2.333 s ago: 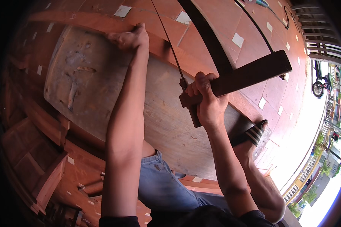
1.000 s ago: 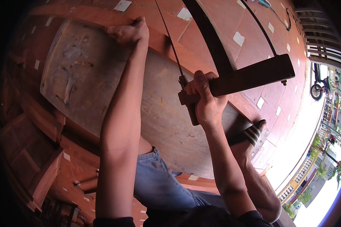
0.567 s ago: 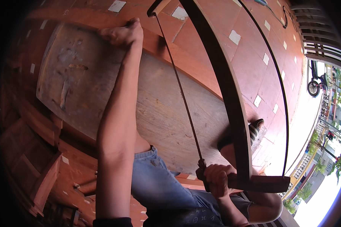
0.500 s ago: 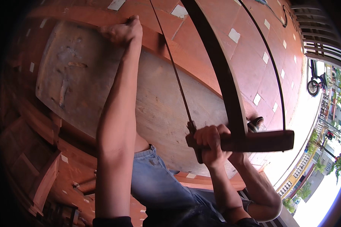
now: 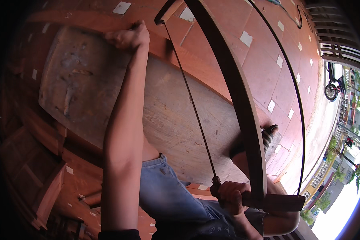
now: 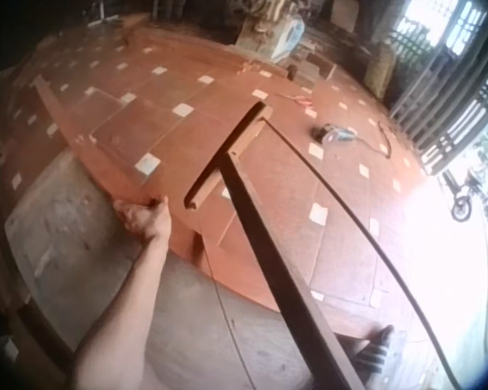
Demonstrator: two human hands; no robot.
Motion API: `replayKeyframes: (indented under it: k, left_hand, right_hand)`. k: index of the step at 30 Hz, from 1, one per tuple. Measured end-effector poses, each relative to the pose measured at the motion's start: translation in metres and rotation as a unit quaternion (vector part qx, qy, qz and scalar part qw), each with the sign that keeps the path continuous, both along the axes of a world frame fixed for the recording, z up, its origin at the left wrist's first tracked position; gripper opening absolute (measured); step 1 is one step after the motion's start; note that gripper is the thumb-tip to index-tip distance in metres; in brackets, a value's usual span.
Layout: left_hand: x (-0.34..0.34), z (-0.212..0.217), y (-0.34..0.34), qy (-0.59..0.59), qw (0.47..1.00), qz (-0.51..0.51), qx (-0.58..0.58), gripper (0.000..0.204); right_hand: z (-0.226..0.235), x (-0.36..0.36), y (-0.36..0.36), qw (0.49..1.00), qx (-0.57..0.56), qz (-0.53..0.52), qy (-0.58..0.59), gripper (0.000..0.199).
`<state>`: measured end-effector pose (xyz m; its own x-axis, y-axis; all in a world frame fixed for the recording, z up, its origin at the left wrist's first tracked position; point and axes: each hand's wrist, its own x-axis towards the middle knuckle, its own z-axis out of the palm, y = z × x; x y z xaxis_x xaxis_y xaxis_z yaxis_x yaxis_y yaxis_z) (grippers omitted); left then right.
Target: The person uses a bow saw to cut a long wooden plank resting on a wooden board on the floor. They hold the plank with one hand and saw with the other, periodically adjusting the wood's position to continue cutting.
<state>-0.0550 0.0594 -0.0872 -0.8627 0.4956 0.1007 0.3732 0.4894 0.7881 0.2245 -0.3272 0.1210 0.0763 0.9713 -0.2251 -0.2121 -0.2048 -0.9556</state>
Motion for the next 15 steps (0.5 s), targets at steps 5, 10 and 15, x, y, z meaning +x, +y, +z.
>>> replayKeyframes:
  k: [5,10,15]
  left_hand:
    - [-0.001,-0.004,-0.003,0.0,0.999,0.0,-0.05,0.096]
    - [0.008,0.001,0.001,-0.056,0.998,-0.014,-0.003,0.089]
    - [-0.006,-0.011,0.008,-0.004,1.0,0.02,0.003,0.098]
  right_hand:
    - [-0.054,-0.027,0.069,0.999,0.022,-0.021,0.036,0.03]
    - [-0.097,-0.076,0.211,0.999,0.006,-0.041,-0.007,0.032]
    - [-0.07,-0.055,0.145,0.999,-0.018,-0.039,0.004,0.029]
